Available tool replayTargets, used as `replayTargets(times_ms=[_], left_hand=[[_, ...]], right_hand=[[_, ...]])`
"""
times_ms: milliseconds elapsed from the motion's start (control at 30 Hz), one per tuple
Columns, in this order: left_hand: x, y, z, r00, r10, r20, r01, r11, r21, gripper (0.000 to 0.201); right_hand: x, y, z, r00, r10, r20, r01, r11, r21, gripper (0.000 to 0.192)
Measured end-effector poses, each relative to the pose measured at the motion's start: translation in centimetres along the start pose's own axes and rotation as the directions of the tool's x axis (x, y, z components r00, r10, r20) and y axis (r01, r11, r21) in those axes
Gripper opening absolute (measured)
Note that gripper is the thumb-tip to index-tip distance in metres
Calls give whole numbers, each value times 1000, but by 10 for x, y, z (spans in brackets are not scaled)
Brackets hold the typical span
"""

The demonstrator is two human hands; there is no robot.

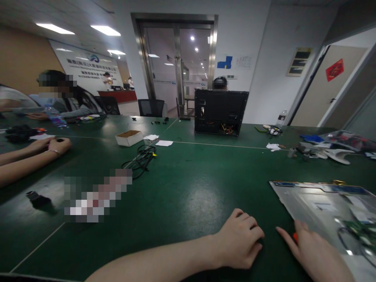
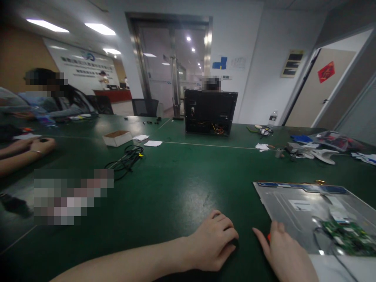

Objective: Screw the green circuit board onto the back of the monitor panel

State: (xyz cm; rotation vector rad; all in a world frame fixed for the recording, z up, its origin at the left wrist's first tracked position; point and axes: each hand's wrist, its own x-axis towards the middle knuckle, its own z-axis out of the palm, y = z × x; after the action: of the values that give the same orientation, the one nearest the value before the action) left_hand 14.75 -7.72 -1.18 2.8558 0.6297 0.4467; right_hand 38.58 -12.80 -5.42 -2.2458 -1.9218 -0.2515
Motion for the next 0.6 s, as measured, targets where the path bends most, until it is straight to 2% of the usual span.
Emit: replayTargets(times_ms=[167,333,400,467,533,600], left_hand=[[6,-18,-12,978,-179,-107,169,980,-103,22],[12,-45,-21,948,-286,-139,267,953,-142,30],[11,-53,-21,950,-280,-139,265,957,-119,30],[7,-59,-20,958,-257,-125,249,965,-79,29],[-1,-63,-19,964,-250,-93,248,968,-25,29],[-10,-67,-19,964,-259,-59,261,965,33,31]], right_hand=[[-28,-90,-18,965,-162,204,157,987,39,51],[-40,-160,-33,900,-327,287,280,940,193,63],[-40,-189,-42,859,-390,331,312,912,265,71],[-39,-215,-49,783,-462,417,363,883,296,81],[-39,-237,-51,736,-488,469,396,872,286,91],[-41,-251,-47,721,-525,453,441,851,285,92]])
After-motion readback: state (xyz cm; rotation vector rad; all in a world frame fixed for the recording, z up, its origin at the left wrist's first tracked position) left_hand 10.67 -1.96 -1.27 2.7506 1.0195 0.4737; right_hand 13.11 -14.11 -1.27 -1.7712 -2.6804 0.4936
